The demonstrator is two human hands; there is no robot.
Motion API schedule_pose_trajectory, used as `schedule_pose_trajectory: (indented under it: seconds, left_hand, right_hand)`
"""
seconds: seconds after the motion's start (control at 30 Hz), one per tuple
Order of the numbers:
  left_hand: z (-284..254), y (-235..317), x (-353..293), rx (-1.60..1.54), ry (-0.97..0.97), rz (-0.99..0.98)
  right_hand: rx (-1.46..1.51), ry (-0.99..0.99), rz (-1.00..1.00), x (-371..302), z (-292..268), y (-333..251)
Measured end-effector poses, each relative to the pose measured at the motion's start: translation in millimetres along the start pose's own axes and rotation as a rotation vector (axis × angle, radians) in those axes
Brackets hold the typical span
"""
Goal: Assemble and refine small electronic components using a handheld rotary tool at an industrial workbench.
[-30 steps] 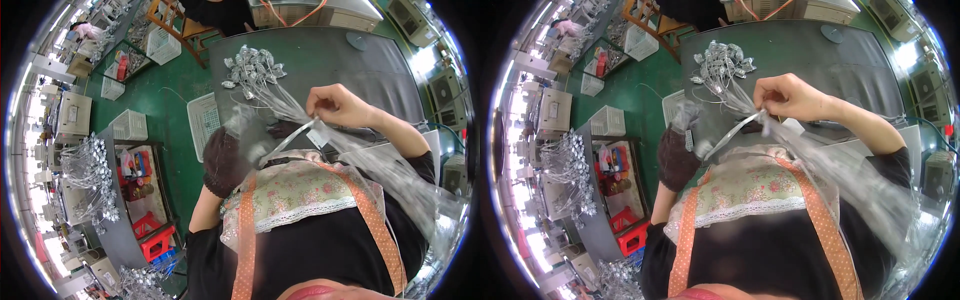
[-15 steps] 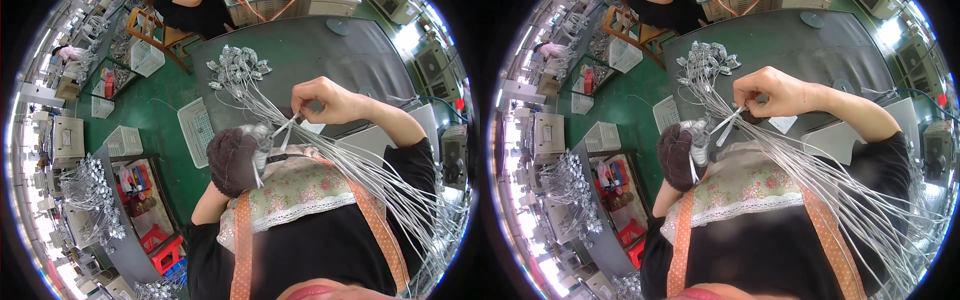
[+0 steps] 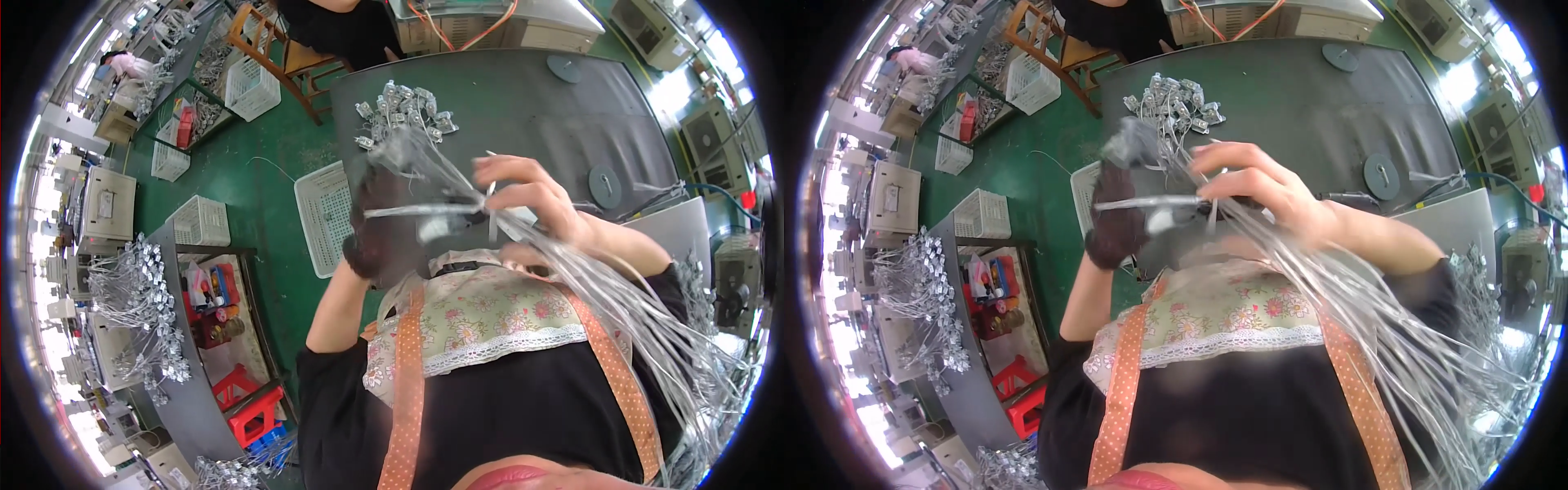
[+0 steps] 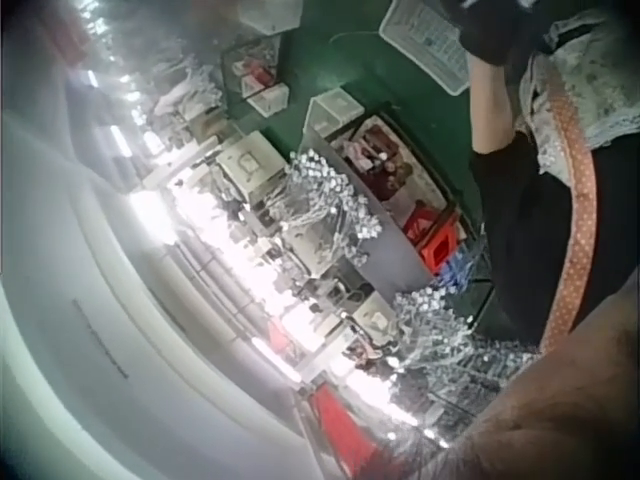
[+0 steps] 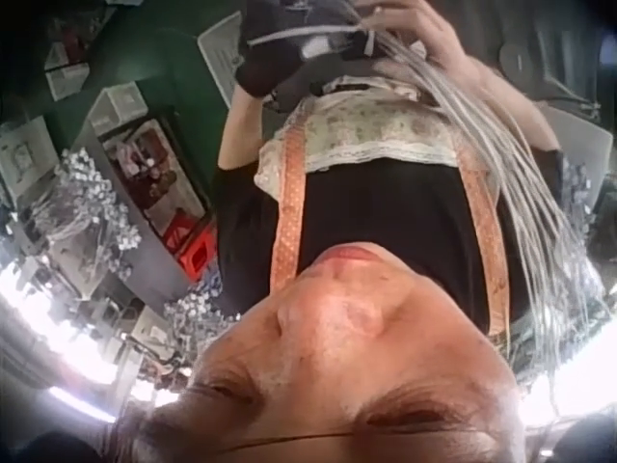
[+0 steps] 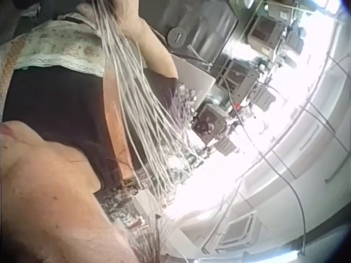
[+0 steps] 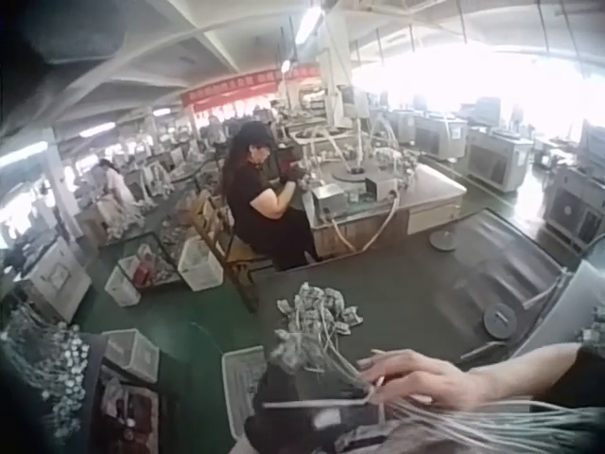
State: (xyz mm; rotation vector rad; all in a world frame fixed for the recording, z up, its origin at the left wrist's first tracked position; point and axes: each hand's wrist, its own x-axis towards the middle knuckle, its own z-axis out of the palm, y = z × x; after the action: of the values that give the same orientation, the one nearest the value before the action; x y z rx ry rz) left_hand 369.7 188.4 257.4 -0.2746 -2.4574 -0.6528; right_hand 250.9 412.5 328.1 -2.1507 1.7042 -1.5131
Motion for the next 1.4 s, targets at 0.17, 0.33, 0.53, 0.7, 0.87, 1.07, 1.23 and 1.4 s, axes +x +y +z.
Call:
schedule_pose_trajectory:
  seconds: [0.17,0.33,0.53,0.7,0.87,1.07,1.23,1.4]
  left_hand:
    - [33.7,-71.9,61.1,0.394,0.253,0.143]
    - [69.0,-155.3,142.5,-0.274,0.541,-0.256]
    - [52.0,-179.3,162.4,0.211,0.528,-0.447]
    - [-13.3,-203.4,185.8,-0.404,0.557,-0.555]
    - [-147.8,-319.3,165.5,-1.193,0.139,-0.278]
    - [-80.6,-123.2,238.5,-0.554,0.397,-0.867]
    - [-73.4,-112.2,267.8,-0.589,-0.119,-0.936]
    - [32.4,-115.1,306.6,-0.724,-0.557,-1.032]
  right_hand:
    - [0.589,0.306,0.252,85.7,-9.1,51.1]
    - [0.936,0.463,0.316,230.9,-5.3,93.7]
    - [0.617,0.121,0.297,271.5,-10.8,74.0]
    - [0.16,0.394,0.504,157.5,-45.5,125.5]
    - [-0.48,-0.437,0.993,-101.1,75.6,240.7]
    - [-0.46,-0.504,1.238,-244.3,152.8,237.2]
    - [0.098,-0.75,1.016,-244.7,185.3,226.1]
    - [-0.021,-0.474,1.074,-242.9,135.5,223.5]
